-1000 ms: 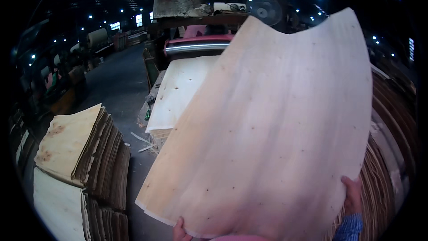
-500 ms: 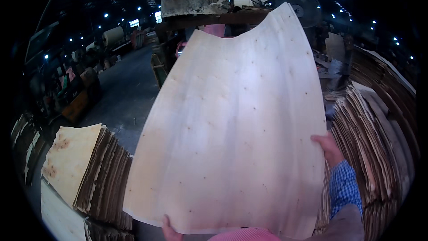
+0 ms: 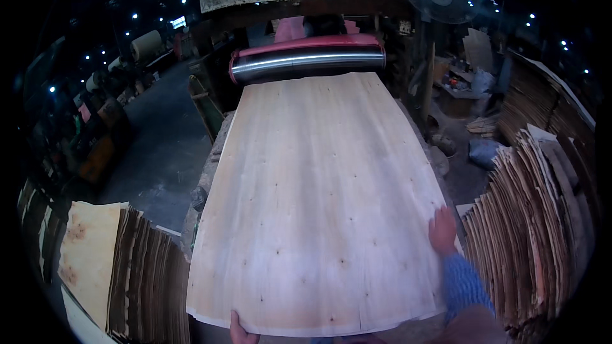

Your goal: The person picks up thin wooden veneer sheets from a stack and feeds them into a roller machine by hand, aligning each sheet as it is pulled through.

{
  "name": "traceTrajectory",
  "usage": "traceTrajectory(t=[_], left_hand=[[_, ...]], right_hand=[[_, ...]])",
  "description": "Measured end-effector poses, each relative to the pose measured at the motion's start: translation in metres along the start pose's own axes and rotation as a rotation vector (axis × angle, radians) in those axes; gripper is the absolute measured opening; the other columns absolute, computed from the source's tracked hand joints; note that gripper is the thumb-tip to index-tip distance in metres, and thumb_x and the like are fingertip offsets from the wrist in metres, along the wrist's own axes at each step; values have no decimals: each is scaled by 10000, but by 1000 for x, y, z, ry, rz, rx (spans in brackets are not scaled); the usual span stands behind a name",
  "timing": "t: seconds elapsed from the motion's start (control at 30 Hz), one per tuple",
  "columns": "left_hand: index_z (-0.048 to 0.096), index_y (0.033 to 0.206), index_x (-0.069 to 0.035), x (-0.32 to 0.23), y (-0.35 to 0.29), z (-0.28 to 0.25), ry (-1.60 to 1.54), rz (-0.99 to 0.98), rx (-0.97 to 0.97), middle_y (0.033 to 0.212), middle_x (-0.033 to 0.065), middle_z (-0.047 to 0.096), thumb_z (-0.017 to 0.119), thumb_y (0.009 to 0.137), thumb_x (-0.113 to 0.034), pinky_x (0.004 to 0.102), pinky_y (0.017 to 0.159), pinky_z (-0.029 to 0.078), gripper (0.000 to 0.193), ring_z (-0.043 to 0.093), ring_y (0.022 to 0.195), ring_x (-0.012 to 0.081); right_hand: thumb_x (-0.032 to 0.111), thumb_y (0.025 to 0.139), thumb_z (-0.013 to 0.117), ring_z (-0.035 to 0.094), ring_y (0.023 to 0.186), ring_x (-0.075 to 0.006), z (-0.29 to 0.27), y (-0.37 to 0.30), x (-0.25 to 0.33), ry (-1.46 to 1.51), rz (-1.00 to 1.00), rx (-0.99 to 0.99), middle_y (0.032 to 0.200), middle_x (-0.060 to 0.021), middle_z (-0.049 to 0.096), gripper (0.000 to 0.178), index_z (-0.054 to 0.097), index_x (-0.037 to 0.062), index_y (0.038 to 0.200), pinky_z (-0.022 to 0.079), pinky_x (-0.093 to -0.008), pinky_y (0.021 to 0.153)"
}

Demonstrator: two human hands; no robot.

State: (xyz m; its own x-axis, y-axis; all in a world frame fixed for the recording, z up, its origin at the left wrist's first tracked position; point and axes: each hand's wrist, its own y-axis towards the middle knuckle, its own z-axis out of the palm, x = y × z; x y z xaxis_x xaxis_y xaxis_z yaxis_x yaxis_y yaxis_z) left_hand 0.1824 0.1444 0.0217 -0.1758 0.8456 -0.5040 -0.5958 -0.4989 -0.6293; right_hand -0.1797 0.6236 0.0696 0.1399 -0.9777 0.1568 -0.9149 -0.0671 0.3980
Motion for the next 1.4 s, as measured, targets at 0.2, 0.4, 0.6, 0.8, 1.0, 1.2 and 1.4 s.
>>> traceTrajectory(t=[0.2, 0.4, 0.6, 0.8, 1.0, 1.2, 1.4], left_hand=[[428, 1373, -39, -12, -17, 17, 41, -37, 38, 1374, 123, 483, 502, 954, -425, 449, 1070, 372, 574, 454, 1257, 293], [590, 1152, -60, -5, 29, -34, 207, -114, 8, 1065, 70, 657, 508, 923, -524, 310, 687, 536, 524, 638, 870, 192], [611, 1029, -34, 8, -34, -21, 584, -534, 246, 887, 141, 681, 481, 901, -603, 227, 496, 495, 598, 630, 643, 135], [540, 1228, -12, 91, -105, 37, 237, -424, 469, 1101, 203, 641, 500, 897, -579, 331, 812, 527, 658, 647, 951, 239], [362, 1383, -41, 57, -73, 139, -192, 4, 509, 1394, 154, 437, 471, 957, -256, 503, 1070, 359, 490, 446, 1266, 337], [357, 1363, -5, 19, -107, 175, 178, 299, 398, 1340, 172, 472, 542, 847, -100, 510, 1063, 366, 557, 457, 1249, 343], [358, 1343, 17, -32, -122, 298, 170, 408, 474, 1279, 178, 495, 489, 839, -24, 489, 999, 443, 523, 517, 1179, 323]], right_hand=[[259, 800, 659, 468, 1211, -396, -61, -90, -7, 6, 190, 89, 1316, -250, 493, 526, 533, -46, 1210, 359, -450, 1035], [191, 723, 736, 550, 1101, -371, -107, -60, -14, 267, 315, 84, 1223, -258, 556, 482, 597, -34, 1125, 441, -436, 933], [120, 798, 695, 623, 778, -122, -138, -22, -46, 963, 526, 671, 916, -65, 683, 275, 666, -34, 1024, 496, -277, 732], [85, 830, 601, 649, 903, -191, -211, 32, 9, 1674, 296, 708, 1002, -123, 678, 339, 609, -56, 1138, 507, -310, 825], [22, 819, 538, 620, 1019, -221, -139, 9, -21, 1886, 385, 580, 1157, -150, 620, 465, 496, -55, 1276, 478, -323, 914], [-38, 759, 533, 581, 1120, -241, -144, 17, -12, 1803, 315, 572, 1273, -166, 559, 604, 436, -27, 1354, 439, -333, 976], [118, 857, 514, 598, 1085, -238, -233, 115, 26, 1817, 117, 439, 1229, -169, 589, 495, 455, -57, 1316, 461, -346, 948]])
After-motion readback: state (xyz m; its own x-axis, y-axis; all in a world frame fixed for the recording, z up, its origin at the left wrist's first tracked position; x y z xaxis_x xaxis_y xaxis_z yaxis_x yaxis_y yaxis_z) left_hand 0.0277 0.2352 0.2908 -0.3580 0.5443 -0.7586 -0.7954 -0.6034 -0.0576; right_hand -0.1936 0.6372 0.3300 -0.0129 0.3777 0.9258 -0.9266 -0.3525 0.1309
